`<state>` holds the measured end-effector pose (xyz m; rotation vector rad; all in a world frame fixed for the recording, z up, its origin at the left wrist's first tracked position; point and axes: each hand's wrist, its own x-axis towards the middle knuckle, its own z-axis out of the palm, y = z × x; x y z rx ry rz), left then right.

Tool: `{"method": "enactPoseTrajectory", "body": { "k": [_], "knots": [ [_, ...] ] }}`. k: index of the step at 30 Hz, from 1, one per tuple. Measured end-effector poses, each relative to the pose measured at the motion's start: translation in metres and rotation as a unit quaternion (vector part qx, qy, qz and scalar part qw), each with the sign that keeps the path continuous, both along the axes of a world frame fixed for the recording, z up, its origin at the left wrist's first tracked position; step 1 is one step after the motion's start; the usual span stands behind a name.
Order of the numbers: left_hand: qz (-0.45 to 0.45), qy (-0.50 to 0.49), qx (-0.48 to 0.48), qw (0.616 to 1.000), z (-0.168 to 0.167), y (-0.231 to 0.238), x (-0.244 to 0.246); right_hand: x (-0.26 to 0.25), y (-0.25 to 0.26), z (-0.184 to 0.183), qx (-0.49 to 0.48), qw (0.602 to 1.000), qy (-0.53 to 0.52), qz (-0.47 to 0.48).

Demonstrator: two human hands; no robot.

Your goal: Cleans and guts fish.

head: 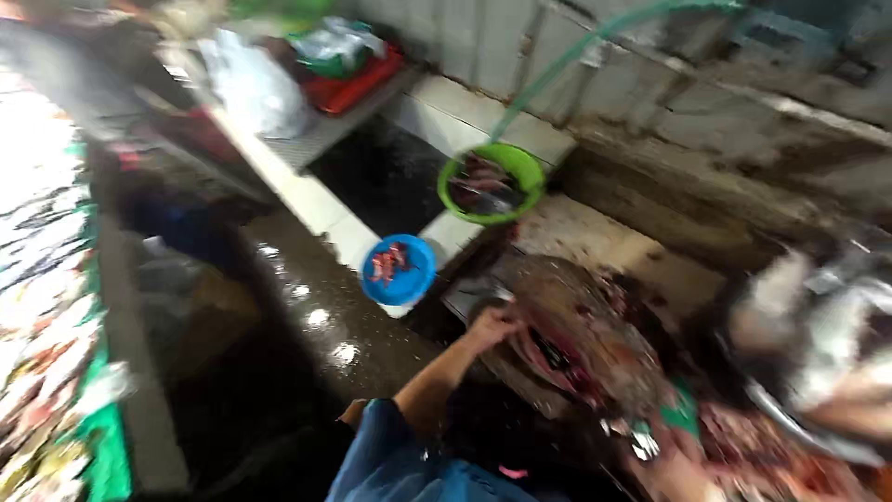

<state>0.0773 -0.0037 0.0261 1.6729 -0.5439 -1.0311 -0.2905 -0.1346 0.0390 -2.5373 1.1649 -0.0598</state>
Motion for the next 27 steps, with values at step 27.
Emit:
{"method": "enactPoseTrajectory", "body": {
  "k": [27],
  "knots": [
    [0.146,0.238,-0.049,0.959,-0.024,0.0,-0.015,0.129,0.037,0.009,0.313,0.94,-0.118,0.059]
  ]
}}
